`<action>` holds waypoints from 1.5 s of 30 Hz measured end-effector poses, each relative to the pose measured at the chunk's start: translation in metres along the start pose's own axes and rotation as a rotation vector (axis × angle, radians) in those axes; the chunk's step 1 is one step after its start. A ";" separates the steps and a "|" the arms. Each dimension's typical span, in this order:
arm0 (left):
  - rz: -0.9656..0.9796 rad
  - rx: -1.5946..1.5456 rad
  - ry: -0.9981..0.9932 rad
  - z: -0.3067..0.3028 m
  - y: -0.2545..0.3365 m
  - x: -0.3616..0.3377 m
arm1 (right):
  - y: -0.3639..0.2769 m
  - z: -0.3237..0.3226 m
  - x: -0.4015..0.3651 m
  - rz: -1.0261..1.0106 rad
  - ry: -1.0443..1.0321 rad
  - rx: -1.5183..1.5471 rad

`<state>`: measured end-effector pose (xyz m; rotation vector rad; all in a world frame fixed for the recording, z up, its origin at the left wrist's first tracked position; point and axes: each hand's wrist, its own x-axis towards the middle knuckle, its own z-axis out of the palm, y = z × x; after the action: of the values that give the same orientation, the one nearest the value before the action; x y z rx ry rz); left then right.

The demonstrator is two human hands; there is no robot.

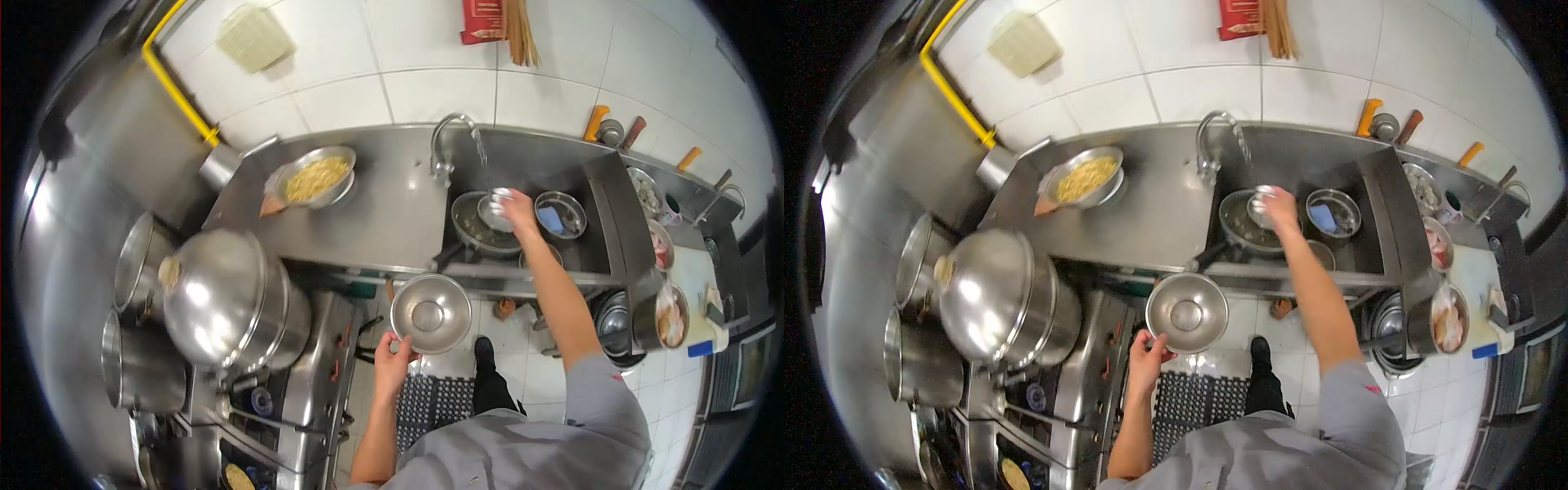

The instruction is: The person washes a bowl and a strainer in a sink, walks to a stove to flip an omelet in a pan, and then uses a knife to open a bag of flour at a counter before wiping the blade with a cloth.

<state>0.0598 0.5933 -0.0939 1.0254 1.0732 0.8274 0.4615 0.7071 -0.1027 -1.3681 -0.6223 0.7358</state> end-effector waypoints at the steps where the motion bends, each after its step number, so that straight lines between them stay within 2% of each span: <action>1: -0.006 0.017 -0.013 0.020 0.008 0.024 | 0.025 0.009 0.060 0.016 -0.026 -0.018; 2: 0.033 0.092 -0.016 0.039 0.017 0.045 | 0.031 0.021 0.098 -0.206 0.102 -0.585; 3: 0.053 0.168 -0.020 0.060 0.023 0.060 | 0.018 0.031 0.113 -0.309 0.109 -0.837; 4: 0.051 0.179 -0.020 0.088 0.033 0.081 | 0.003 0.038 0.130 -0.235 -0.007 -0.915; 5: 0.072 0.185 -0.011 0.112 0.035 0.105 | 0.006 0.047 0.153 -0.197 -0.006 -0.923; 7: 0.096 0.419 -0.070 0.153 0.035 0.160 | -0.026 0.051 0.160 -0.064 -0.186 -0.852; 9: 0.062 0.347 -0.076 0.191 0.015 0.218 | -0.056 0.044 0.155 -0.115 -0.292 -0.905; 11: -0.003 0.242 -0.108 0.225 0.005 0.264 | -0.050 0.045 0.172 -0.288 -0.435 -0.970; 12: -0.024 0.200 -0.117 0.237 -0.005 0.285 | -0.054 0.042 0.174 -0.258 -0.442 -0.975; 14: -0.079 0.109 -0.134 0.257 -0.011 0.312 | -0.066 0.040 0.171 -0.185 -0.788 -1.138; 15: -0.114 0.067 -0.143 0.262 -0.010 0.316 | -0.053 0.039 0.167 -0.155 -0.808 -1.132; 16: -0.145 0.165 -0.140 0.262 -0.012 0.319 | -0.041 0.037 0.164 -0.175 -0.733 -1.048; 17: -0.094 0.321 -0.112 0.265 -0.012 0.322 | -0.035 0.035 0.167 -0.207 -0.644 -0.971; 18: -0.113 0.288 -0.097 0.268 -0.007 0.321 | -0.021 0.035 0.172 -0.263 -0.712 -1.004; 19: -0.127 0.253 -0.081 0.271 -0.003 0.321 | -0.010 0.034 0.168 -0.349 -0.617 -0.901; 21: -0.177 0.148 -0.082 0.276 0.002 0.321 | 0.001 0.037 0.159 -0.257 -0.517 -0.685; 22: -0.184 -0.038 -0.110 0.277 0.000 0.321 | 0.004 0.038 0.151 -0.209 -0.437 -0.570; 24: -0.201 -0.319 -0.145 0.278 -0.006 0.324 | 0.006 0.038 0.151 -0.288 -0.478 -0.669; 25: -0.185 -0.312 -0.133 0.279 -0.012 0.327 | 0.001 0.038 0.149 -0.356 -0.513 -0.773; 27: -0.245 -0.390 -0.125 0.285 -0.023 0.333 | -0.002 0.028 0.149 -0.319 -0.575 -0.750; 29: -0.237 -0.357 -0.137 0.292 -0.030 0.339 | 0.006 0.019 0.162 -0.363 -0.723 -0.984; 32: -0.181 -0.195 -0.139 0.305 -0.015 0.339 | -0.054 -0.019 0.161 -0.321 -0.758 -0.990; 34: -0.132 0.053 -0.117 0.313 0.004 0.338 | -0.071 -0.035 0.159 -0.046 -0.598 -0.641; 35: -0.137 0.053 -0.107 0.312 0.010 0.338 | -0.063 -0.039 0.158 -0.042 -0.608 -0.638; 37: 0.007 0.369 -0.050 0.307 0.016 0.342 | -0.024 -0.040 0.165 0.075 -0.580 -0.344; 38: -0.031 0.022 -0.041 0.305 0.005 0.343 | 0.000 -0.035 0.165 -0.032 -0.631 -0.279; 39: -0.038 0.027 -0.042 0.309 0.009 0.335 | 0.008 -0.026 0.161 -0.025 -0.627 -0.275; 41: -0.142 -0.580 0.039 0.321 0.019 0.312 | 0.016 -0.003 0.151 0.014 -0.444 -0.183; 43: -0.178 -0.634 -0.006 0.325 0.013 0.309 | 0.004 0.015 0.140 0.354 -0.308 0.054; 44: -0.129 -0.683 -0.057 0.333 0.019 0.306 | 0.032 0.025 0.138 0.090 -0.239 -0.210; 45: -0.076 -0.735 -0.110 0.340 0.023 0.305 | 0.047 0.029 0.125 0.270 -0.319 0.228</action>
<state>0.4707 0.7938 -0.1144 0.3991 0.6217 0.9849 0.5136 0.8247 -0.1497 -1.1430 -0.5856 1.2215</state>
